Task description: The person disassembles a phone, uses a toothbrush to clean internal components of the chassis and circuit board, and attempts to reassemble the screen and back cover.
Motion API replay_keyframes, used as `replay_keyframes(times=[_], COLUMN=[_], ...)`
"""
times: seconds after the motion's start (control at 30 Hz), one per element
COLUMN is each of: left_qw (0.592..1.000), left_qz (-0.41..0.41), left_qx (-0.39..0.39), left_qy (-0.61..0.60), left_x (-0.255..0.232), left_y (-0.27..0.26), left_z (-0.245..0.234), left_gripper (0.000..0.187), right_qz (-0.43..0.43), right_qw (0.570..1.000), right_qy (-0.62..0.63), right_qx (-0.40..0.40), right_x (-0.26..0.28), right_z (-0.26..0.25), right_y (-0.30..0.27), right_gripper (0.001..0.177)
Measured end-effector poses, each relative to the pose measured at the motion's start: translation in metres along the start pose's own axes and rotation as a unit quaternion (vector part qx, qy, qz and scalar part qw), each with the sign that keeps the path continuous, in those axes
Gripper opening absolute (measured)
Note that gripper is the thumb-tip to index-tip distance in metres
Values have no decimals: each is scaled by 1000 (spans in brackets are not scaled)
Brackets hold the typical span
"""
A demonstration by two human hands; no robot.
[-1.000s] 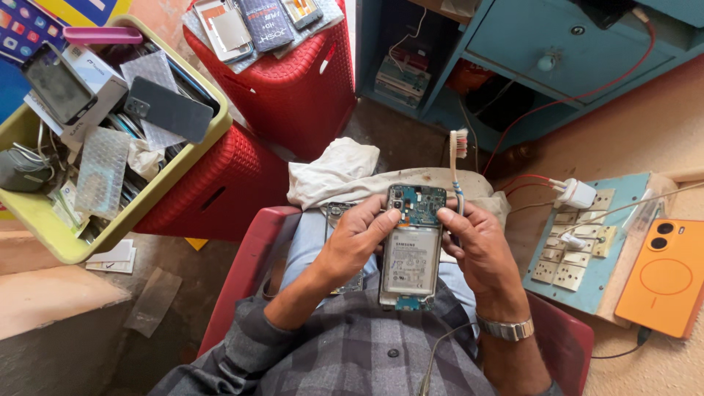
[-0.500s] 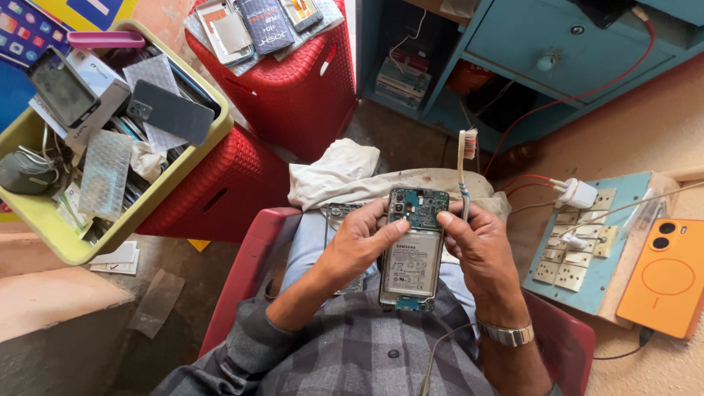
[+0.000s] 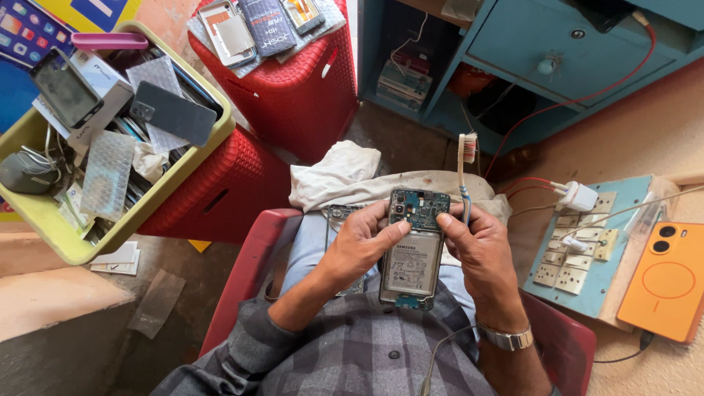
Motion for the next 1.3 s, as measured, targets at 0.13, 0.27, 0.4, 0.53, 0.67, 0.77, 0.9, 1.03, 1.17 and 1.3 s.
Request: replay_keyframes(times=[0.13, 0.27, 0.4, 0.53, 0.67, 0.77, 0.9, 1.03, 1.17, 1.3], left_qw=[999, 999, 993, 995, 996, 985, 988, 977, 998, 997], left_qz=[-7, 2, 29, 26, 2, 34, 36, 23, -37, -46], left_qx=[-22, -43, -66, -55, -66, -94, -101, -107, -59, -55], left_qy=[-22, 17, 94, 76, 54, 142, 111, 182, -11, -33], left_x=[4, 4, 9, 18, 20, 17, 23, 23, 17, 18], left_y=[1, 3, 8, 15, 17, 18, 18, 13, 19, 24], left_z=[1, 2, -2, -10, -15, -17, -18, -23, -17, -20], left_gripper=[27, 27, 29, 28, 25, 22, 23, 23, 28, 28], right_qz=[-11, -10, -13, -19, -13, -8, 11, -9, 4, 25], right_qw=[1000, 1000, 998, 999, 999, 999, 996, 994, 998, 999], right_qy=[-10, -25, -55, -31, -31, -42, -83, -108, -51, -33], right_qx=[2, -8, -24, -14, -7, 1, -8, 15, 22, 24], right_x=[0, -6, -13, -13, -9, -11, -24, -25, -13, -10], right_z=[1, -1, -4, -2, 4, 5, -5, -5, -1, -2], right_y=[-1, 1, 7, 8, 7, 11, 14, 16, 20, 27], right_gripper=[14, 13, 12, 13, 13, 12, 10, 13, 18, 19])
Point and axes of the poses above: each hand's wrist, its own y-axis towards the middle knuckle, its own z-axis out of the palm, x = y × z, the point moved 3 cm from there along y, towards the middle knuckle, and after that the axes turned 1 degree about -y, right-handed, at the moved point
